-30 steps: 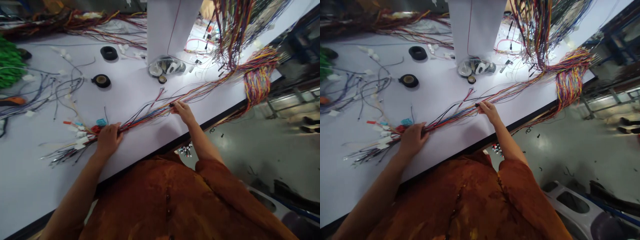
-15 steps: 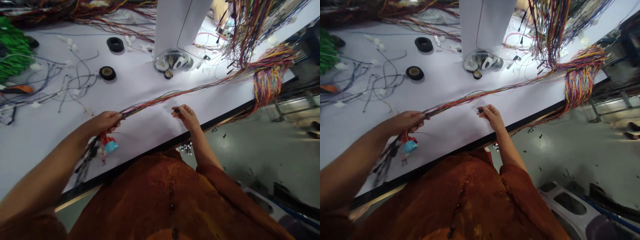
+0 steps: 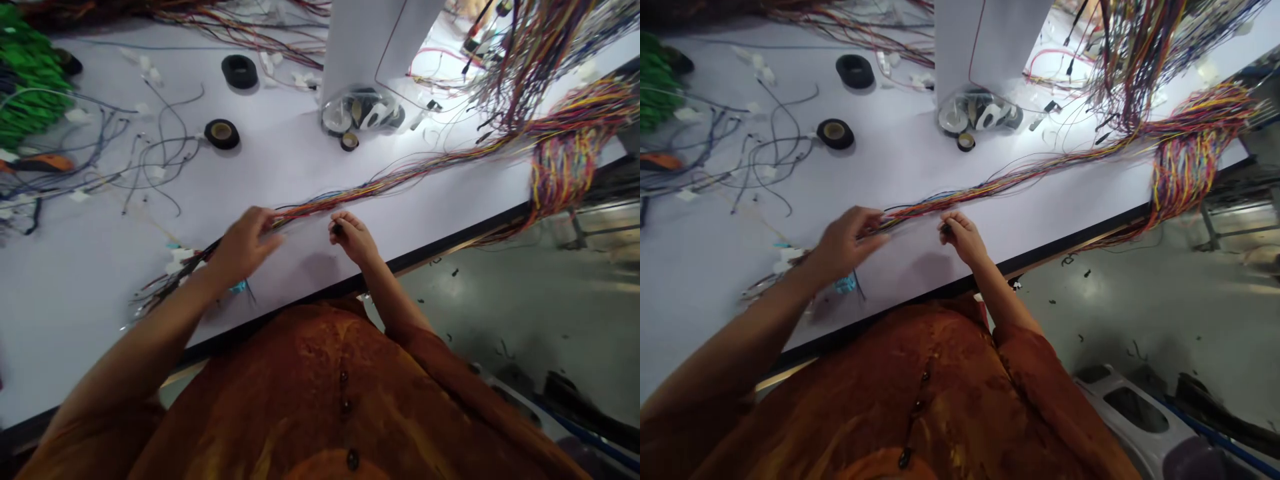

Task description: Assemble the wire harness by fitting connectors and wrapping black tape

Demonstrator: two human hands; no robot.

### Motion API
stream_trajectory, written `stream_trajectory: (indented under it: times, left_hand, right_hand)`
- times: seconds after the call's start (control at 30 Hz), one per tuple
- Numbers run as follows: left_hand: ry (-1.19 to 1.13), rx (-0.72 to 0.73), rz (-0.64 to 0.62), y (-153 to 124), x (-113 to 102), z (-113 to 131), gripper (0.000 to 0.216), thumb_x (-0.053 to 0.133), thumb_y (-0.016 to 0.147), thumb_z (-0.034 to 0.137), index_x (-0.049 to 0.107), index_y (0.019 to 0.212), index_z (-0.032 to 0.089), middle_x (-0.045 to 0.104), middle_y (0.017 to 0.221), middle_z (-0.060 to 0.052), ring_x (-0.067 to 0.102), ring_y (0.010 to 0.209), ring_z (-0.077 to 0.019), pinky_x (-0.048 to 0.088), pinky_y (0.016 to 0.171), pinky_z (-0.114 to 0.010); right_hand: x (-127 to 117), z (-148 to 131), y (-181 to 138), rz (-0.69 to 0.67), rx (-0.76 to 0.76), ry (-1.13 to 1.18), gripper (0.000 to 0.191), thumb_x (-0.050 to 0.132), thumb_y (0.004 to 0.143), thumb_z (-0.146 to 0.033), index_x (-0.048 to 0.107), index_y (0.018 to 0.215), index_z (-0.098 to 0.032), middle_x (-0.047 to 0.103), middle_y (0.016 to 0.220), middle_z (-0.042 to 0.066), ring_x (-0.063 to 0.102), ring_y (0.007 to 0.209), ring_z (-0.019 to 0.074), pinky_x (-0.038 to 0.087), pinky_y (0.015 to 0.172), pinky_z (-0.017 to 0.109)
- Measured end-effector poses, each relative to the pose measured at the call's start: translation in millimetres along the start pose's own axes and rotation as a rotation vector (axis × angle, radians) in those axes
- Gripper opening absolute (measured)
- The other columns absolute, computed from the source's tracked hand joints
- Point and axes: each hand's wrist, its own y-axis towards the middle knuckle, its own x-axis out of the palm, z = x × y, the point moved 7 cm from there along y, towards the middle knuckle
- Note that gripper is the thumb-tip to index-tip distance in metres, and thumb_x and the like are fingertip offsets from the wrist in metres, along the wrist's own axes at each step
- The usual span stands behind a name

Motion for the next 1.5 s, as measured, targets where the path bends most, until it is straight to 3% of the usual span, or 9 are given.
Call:
stream_trajectory:
  times: [0.17, 0.37, 0.47, 0.53, 0.67, 0.87, 1.0, 1.2, 1.5]
  left_hand:
    - [-0.134, 0.130, -0.013, 0.1, 32.9, 35.3, 0.017, 0.050, 0.097, 0.025, 0.066, 0.101, 0.020, 0.070, 0.104, -0.006, 0.066, 0.100, -0.0199, 0.054, 0.093, -0.037]
    - [-0.195, -0.213, 0.248, 45.2, -36.9, -58.0, 0.014, 0.061, 0.092, 0.021, 0.068, 0.102, 0.014, 0.069, 0.086, 0.001, 0.064, 0.079, -0.0108, 0.056, 0.083, -0.028]
    - [0.062, -0.298, 0.225, 70.3, -74.4, -103.5, 0.049, 0.058, 0.089, 0.006, 0.053, 0.138, 0.005, 0.062, 0.136, -0.010, 0.061, 0.109, -0.0140, 0.051, 0.103, -0.035]
    - [0.248, -0.264, 0.194, 74.2, -83.8, -107.8, 0.050, 0.057, 0.087, 0.001, 0.055, 0.138, 0.003, 0.057, 0.144, -0.013, 0.053, 0.125, -0.0184, 0.041, 0.116, -0.040]
    - [0.206, -0.141, 0.067, 59.5, -61.3, -86.3, 0.027, 0.050, 0.095, 0.010, 0.071, 0.113, 0.008, 0.073, 0.112, -0.005, 0.062, 0.103, -0.0136, 0.048, 0.106, -0.031]
    - [0.191, -0.350, 0.258, 40.8, -68.7, -109.9, 0.029, 0.048, 0.092, 0.012, 0.071, 0.109, 0.007, 0.072, 0.101, -0.002, 0.061, 0.093, -0.0121, 0.049, 0.096, -0.030]
    - [-0.076, -0.139, -0.013, 25.3, -32.6, -66.5, 0.027, 0.061, 0.092, 0.033, 0.073, 0.106, 0.014, 0.073, 0.099, -0.003, 0.065, 0.087, -0.0141, 0.052, 0.082, -0.028]
    - [0.139, 0.105, -0.290, 0.7, 32.4, -34.2, 0.027, 0.057, 0.093, 0.028, 0.072, 0.112, 0.017, 0.068, 0.128, -0.013, 0.061, 0.122, -0.0315, 0.046, 0.108, -0.048]
    - [0.448, -0.018, -0.249, 91.4, -5.0, -99.0, 0.043, 0.042, 0.098, 0.006, 0.059, 0.138, 0.005, 0.047, 0.159, -0.014, 0.041, 0.147, -0.0247, 0.033, 0.122, -0.046]
  right_hand:
    - [44.6, 25.9, -2.1, -0.229, 0.095, -0.003, 0.044, 0.080, 0.075, -0.046, 0.060, 0.106, -0.022, 0.071, 0.090, 0.000, 0.070, 0.080, 0.0125, 0.061, 0.078, 0.028]
    - [23.0, 6.6, 14.4, -0.069, -0.228, -0.538, 0.020, 0.063, 0.089, -0.037, 0.060, 0.102, -0.022, 0.069, 0.098, 0.004, 0.066, 0.080, 0.0137, 0.056, 0.076, 0.029]
    - [30.7, -9.5, 22.7, -0.043, -0.443, -1.058, 0.012, 0.059, 0.091, -0.022, 0.066, 0.101, -0.021, 0.066, 0.106, 0.007, 0.061, 0.087, 0.0164, 0.051, 0.082, 0.031]
    - [38.9, -12.7, 27.6, -0.064, -0.491, -1.295, 0.012, 0.058, 0.092, -0.019, 0.067, 0.099, -0.021, 0.064, 0.110, 0.008, 0.059, 0.097, 0.0194, 0.049, 0.086, 0.032]
    - [48.5, -15.0, 28.2, -0.114, -0.547, -1.518, 0.013, 0.054, 0.096, -0.020, 0.066, 0.092, -0.019, 0.065, 0.107, 0.010, 0.055, 0.103, 0.0241, 0.045, 0.092, 0.036]
    - [38.9, -20.7, 5.3, -0.208, -0.630, -1.524, 0.008, 0.053, 0.094, -0.018, 0.061, 0.092, -0.020, 0.069, 0.107, 0.011, 0.056, 0.105, 0.0279, 0.041, 0.097, 0.042]
    - [25.8, -21.2, -11.8, -0.272, -0.659, -1.450, 0.007, 0.056, 0.087, -0.015, 0.058, 0.089, -0.020, 0.069, 0.117, 0.012, 0.060, 0.108, 0.0268, 0.042, 0.096, 0.040]
    - [10.9, -31.6, -41.5, -0.263, -0.496, -1.418, 0.021, 0.056, 0.089, -0.019, 0.065, 0.107, -0.019, 0.070, 0.085, 0.004, 0.061, 0.078, 0.0191, 0.044, 0.079, 0.033]
    - [4.7, -23.0, -99.1, -0.715, -0.165, -1.224, 0.025, 0.053, 0.101, -0.030, 0.076, 0.103, -0.020, 0.074, 0.089, 0.004, 0.066, 0.078, 0.0140, 0.046, 0.072, 0.027]
